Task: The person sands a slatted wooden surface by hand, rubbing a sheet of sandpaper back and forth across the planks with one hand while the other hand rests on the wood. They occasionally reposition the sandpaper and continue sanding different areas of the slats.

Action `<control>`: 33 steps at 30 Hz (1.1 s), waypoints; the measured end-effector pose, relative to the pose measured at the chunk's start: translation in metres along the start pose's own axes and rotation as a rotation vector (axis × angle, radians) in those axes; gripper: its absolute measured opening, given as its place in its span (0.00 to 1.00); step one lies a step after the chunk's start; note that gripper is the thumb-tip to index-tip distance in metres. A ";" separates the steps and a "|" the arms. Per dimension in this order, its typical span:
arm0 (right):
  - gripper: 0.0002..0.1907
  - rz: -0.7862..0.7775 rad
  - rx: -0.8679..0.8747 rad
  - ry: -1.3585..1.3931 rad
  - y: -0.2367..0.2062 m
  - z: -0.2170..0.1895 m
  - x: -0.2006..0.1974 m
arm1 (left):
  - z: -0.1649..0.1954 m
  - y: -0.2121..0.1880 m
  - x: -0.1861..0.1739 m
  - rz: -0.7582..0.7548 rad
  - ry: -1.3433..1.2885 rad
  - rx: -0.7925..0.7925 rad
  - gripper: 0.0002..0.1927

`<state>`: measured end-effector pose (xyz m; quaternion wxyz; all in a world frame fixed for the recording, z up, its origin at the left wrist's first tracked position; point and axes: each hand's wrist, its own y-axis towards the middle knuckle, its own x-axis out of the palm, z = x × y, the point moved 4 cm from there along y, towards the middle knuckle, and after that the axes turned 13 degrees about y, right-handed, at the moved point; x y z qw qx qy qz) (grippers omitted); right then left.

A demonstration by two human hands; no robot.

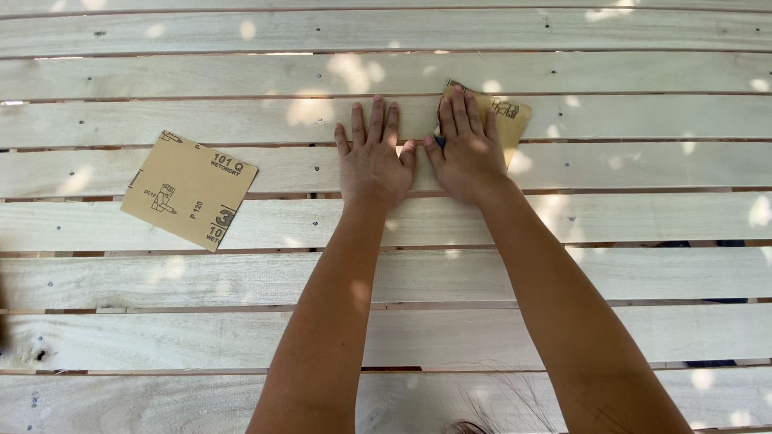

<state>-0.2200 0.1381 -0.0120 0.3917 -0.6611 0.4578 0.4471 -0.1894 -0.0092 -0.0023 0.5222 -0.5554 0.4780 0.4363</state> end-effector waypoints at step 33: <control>0.38 0.020 0.046 0.037 0.074 -0.005 -0.011 | 0.000 0.001 0.003 0.030 -0.015 -0.002 0.33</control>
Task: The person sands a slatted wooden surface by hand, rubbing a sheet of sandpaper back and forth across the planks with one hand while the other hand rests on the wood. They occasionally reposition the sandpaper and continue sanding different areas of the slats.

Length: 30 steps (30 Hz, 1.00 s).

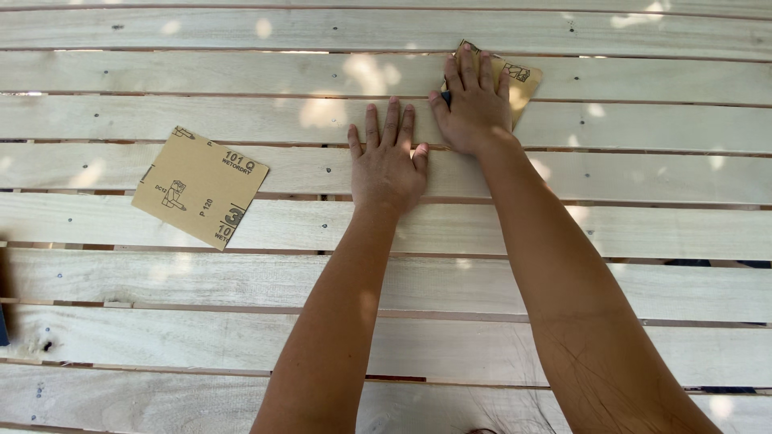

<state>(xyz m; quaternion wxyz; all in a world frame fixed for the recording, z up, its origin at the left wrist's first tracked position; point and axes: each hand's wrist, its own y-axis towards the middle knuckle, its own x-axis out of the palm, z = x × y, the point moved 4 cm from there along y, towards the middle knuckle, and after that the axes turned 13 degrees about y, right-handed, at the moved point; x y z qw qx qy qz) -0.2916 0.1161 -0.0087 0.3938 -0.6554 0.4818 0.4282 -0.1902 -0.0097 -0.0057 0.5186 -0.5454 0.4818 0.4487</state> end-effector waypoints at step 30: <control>0.37 -0.010 -0.014 -0.008 -0.064 -0.003 0.012 | -0.001 -0.002 -0.002 -0.008 0.002 -0.002 0.33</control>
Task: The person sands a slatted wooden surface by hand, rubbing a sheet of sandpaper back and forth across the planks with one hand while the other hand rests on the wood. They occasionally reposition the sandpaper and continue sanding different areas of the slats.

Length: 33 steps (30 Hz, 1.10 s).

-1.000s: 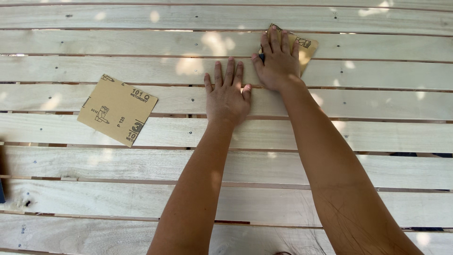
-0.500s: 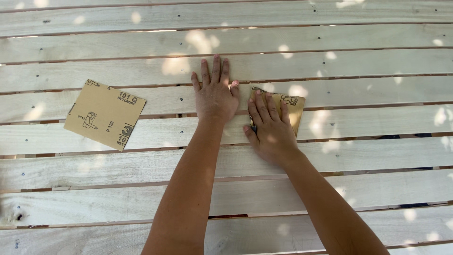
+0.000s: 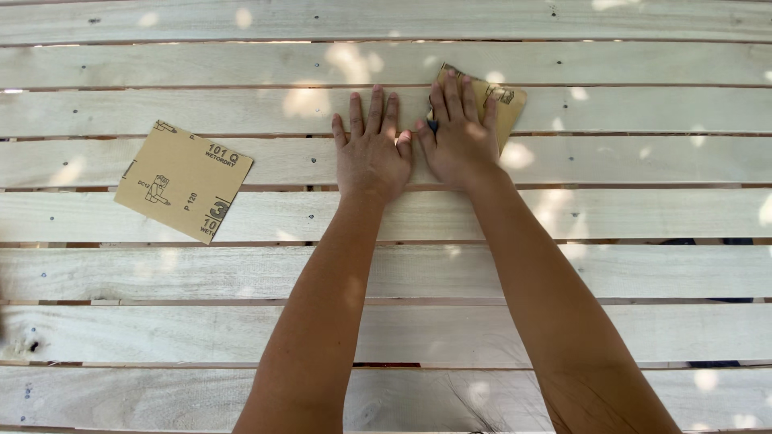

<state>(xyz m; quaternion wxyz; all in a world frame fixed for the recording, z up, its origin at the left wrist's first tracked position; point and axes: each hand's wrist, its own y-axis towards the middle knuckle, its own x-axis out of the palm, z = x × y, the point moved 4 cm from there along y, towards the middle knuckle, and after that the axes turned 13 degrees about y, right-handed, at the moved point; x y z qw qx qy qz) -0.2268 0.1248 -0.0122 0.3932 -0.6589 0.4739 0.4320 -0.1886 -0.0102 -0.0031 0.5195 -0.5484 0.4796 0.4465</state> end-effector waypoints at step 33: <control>0.15 0.304 -0.367 0.418 -0.060 0.075 -0.030 | 0.000 -0.002 -0.002 0.035 -0.006 -0.016 0.32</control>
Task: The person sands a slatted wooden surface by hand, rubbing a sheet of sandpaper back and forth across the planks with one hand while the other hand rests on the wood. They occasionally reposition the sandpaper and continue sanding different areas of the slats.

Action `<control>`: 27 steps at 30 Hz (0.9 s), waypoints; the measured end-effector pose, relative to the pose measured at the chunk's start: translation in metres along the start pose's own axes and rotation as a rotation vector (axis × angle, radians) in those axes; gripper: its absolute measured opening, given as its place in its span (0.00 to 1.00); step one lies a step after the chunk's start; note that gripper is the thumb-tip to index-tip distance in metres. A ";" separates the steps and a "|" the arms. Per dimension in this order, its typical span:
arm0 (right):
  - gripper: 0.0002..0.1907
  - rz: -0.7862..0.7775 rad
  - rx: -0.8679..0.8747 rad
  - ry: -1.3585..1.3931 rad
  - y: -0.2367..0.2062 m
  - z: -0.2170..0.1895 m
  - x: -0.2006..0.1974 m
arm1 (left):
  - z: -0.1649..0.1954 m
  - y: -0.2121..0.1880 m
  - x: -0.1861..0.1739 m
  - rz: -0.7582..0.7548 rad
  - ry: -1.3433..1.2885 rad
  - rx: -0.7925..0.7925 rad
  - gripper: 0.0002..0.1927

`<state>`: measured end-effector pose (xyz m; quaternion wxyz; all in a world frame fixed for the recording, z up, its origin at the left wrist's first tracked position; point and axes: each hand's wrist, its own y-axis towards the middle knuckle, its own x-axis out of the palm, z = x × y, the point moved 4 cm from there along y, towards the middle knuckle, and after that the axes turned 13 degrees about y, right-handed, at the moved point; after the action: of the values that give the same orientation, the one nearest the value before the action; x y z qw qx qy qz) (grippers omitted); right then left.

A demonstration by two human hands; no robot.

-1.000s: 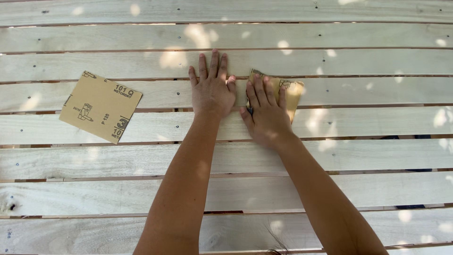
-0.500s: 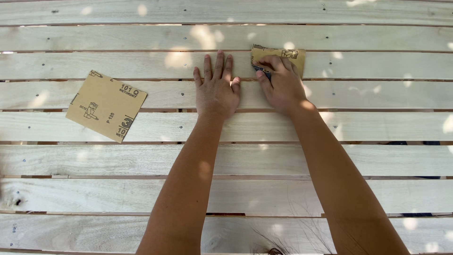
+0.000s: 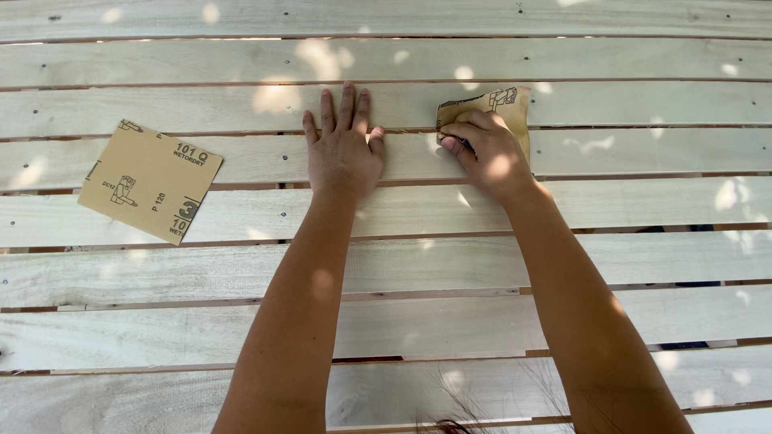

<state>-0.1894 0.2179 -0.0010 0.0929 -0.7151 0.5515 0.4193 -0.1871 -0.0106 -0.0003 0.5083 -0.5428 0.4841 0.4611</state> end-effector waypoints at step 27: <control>0.12 -0.009 -0.022 0.026 0.019 -0.030 0.034 | -0.001 0.001 0.001 -0.029 0.015 -0.001 0.33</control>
<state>-0.1896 0.1689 -0.0001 0.0798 -0.7238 0.5450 0.4157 -0.1882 -0.0118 -0.0017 0.5112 -0.5535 0.4797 0.4497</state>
